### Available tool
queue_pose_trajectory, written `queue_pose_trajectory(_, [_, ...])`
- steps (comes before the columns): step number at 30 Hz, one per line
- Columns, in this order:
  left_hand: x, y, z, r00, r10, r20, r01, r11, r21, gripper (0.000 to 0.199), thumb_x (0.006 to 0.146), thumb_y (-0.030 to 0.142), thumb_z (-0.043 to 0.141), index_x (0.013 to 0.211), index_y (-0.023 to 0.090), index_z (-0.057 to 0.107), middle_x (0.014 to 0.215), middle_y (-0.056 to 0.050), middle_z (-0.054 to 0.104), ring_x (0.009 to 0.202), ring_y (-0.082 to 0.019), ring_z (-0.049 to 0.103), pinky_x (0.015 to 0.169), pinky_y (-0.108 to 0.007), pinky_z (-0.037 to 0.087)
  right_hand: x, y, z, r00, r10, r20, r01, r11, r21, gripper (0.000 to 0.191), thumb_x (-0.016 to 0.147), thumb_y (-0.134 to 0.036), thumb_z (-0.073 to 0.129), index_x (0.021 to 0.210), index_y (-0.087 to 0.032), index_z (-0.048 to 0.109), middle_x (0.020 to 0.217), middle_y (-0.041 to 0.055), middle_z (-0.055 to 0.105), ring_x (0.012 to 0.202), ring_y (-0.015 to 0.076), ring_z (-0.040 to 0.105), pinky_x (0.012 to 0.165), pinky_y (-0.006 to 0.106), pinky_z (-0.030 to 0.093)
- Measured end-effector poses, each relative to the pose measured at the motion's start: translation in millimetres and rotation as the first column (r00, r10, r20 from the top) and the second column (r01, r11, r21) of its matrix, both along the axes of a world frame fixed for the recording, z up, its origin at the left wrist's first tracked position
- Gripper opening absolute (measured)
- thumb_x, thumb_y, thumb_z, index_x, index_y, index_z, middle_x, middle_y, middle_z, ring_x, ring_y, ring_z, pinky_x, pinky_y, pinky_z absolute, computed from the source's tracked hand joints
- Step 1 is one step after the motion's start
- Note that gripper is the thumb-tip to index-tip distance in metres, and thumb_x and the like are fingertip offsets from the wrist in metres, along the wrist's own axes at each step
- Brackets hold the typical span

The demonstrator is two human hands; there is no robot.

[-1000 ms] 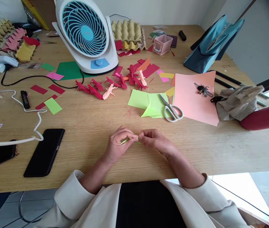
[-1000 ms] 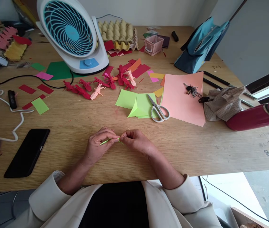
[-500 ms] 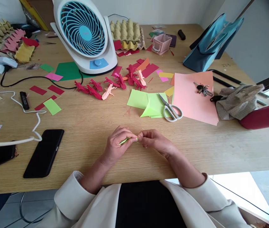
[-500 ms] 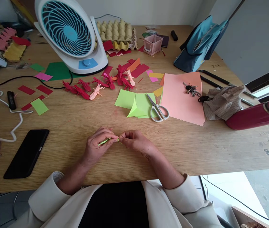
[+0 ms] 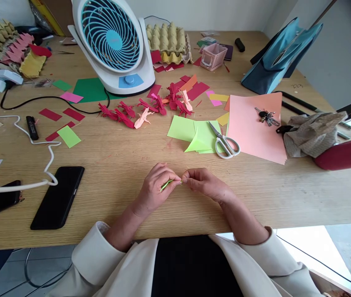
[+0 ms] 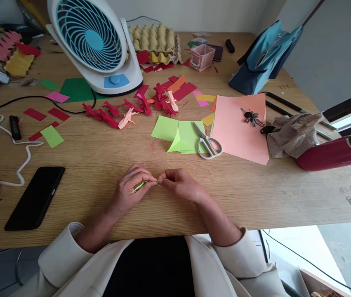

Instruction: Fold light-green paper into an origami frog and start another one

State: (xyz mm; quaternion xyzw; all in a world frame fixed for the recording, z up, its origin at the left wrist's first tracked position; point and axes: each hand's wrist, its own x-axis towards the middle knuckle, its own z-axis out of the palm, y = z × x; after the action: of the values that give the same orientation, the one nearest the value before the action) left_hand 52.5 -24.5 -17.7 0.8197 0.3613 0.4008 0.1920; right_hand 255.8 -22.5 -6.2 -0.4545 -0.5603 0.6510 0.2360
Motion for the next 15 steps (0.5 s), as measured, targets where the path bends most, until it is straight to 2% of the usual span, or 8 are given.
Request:
queue_pose_trajectory(8, [1.1, -3.4, 1.4, 0.982, 0.038, -0.183, -0.029, 0.998, 0.054, 0.009, 0.090, 0.016, 0.058, 0.085, 0.022, 0.060, 0.078, 0.000, 0.068, 0.076, -0.017, 0.057, 0.105, -0.044, 0.041, 0.2, 1.5, 3.0, 0.991, -0.006, 0.137, -0.008, 0.995, 0.104, 0.025, 0.086, -0.040, 0.059, 0.082, -0.016, 0.065, 0.067, -0.0039, 0.052, 0.062, 0.0106, 0.039, 0.059, 0.026, 0.029])
queue_pose_trajectory(15, [5.5, -6.2, 0.8, 0.974, 0.112, -0.196, -0.104, 0.993, 0.052, 0.010, 0.087, 0.014, 0.056, 0.083, 0.023, 0.057, 0.077, 0.000, 0.066, 0.078, -0.018, 0.058, 0.103, -0.044, 0.042, -1.8, 2.1, 3.5, 0.995, -0.088, 0.056, 0.077, 0.981, 0.176, 0.026, 0.087, -0.042, 0.060, 0.082, -0.017, 0.062, 0.071, -0.0020, 0.056, 0.063, 0.0110, 0.043, 0.059, 0.025, 0.034])
